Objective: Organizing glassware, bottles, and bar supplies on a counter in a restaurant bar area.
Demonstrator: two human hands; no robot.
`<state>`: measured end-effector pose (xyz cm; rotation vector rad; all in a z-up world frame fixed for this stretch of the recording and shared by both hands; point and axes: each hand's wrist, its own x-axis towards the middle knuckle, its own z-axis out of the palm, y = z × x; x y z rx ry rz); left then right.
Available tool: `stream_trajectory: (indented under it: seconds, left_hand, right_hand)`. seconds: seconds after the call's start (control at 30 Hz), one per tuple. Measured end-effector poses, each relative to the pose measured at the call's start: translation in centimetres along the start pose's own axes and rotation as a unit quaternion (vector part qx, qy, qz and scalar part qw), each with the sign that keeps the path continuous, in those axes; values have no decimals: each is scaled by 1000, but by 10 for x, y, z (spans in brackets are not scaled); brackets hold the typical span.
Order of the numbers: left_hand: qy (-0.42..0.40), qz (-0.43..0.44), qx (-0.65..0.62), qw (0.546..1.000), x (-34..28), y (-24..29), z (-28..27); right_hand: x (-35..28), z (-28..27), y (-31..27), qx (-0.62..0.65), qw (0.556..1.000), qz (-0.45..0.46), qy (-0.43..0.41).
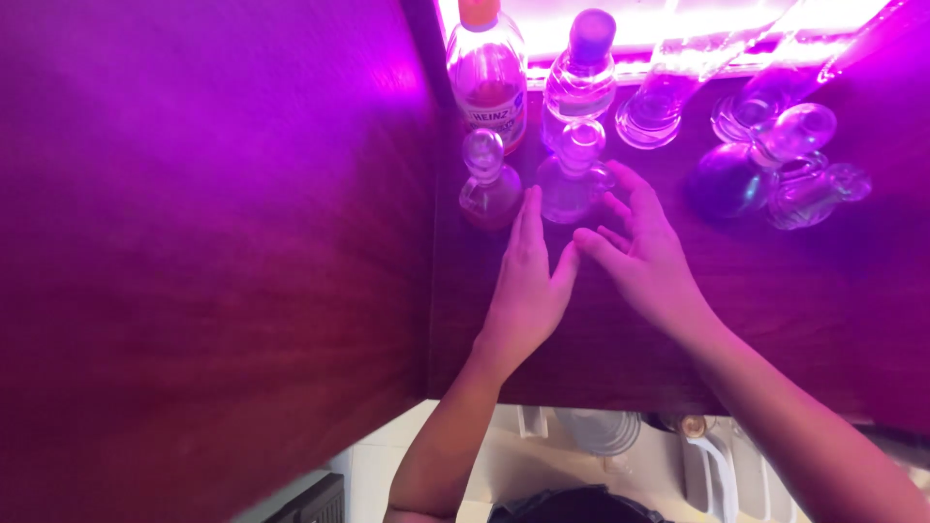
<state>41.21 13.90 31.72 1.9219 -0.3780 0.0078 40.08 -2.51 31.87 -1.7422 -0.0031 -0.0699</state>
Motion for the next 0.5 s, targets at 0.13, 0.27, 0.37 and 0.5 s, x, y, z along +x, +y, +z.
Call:
stream_trajectory:
  seconds: [0.13, 0.27, 0.37, 0.5]
  left_hand:
    - [-10, 3, 5, 1000, 3, -4, -1]
    - [-14, 14, 10, 1000, -1, -2, 1]
    - [-15, 16, 2, 1000, -6, 0, 3]
    - [-17, 36, 0, 999, -18, 5, 3]
  right_hand:
    - [11, 0, 11, -20, 999, 14, 27]
    - [10, 1, 12, -3, 998, -51, 34]
    - [4, 4, 7, -4, 996, -77, 34]
    - [-13, 6, -8, -3, 998, -35, 56]
